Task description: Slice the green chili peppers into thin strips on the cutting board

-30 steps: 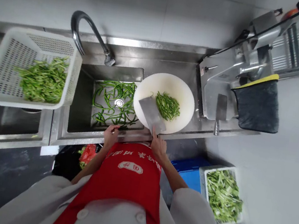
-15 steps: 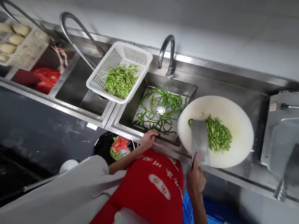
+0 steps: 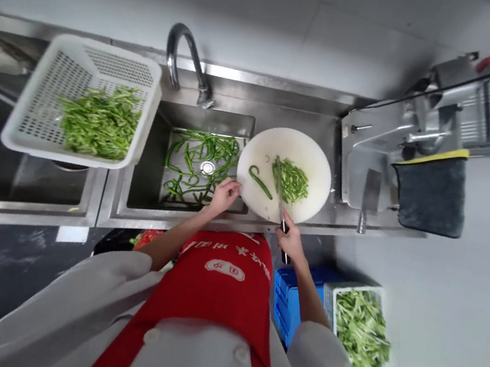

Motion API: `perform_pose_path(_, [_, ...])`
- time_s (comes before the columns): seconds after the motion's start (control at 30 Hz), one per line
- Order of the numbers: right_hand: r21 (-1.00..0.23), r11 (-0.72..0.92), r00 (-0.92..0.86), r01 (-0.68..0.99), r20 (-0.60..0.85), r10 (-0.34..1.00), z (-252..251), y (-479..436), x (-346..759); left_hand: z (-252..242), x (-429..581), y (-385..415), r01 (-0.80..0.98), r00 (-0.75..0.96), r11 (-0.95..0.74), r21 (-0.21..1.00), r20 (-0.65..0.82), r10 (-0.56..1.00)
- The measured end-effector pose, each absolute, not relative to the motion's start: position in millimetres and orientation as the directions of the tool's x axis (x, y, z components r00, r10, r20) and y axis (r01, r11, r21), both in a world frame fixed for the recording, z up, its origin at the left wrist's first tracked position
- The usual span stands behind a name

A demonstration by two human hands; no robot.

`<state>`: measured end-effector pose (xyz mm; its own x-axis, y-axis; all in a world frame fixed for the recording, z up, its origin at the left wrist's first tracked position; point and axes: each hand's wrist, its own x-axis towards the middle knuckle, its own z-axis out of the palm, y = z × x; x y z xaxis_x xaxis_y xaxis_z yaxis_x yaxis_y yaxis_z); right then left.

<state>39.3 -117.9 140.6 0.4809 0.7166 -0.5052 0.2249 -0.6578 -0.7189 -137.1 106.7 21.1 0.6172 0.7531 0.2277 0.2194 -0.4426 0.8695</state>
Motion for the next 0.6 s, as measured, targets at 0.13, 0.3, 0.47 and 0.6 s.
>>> perform_pose_path(0.13, [-0.761,-0.633,0.415,0.142,-0.535,0.736,136.7,-123.1,58.7,16.5,-72.3,110.3,0.108,0.799,-0.622,0.776,0.304,0.518])
perform_pose_path(0.3, [-0.682,-0.539,0.359,0.494,-0.405,0.841,129.3,-126.8,68.6,18.6,-69.5,109.6,0.134,0.796,-0.631,0.764,0.296,0.527])
perform_pose_path(0.47, [-0.265,-0.529,0.399,0.806,-0.417,0.817,113.7,-106.7,38.7,32.6,-113.9,98.6,0.398,0.362,-0.433,0.808,0.296,0.884])
perform_pose_path(0.6, [-0.152,-0.505,0.335,0.85,-0.583,0.74,105.4,-94.5,19.7,29.6,-139.0,86.9,0.435,0.266,-0.397,0.808,0.306,0.914])
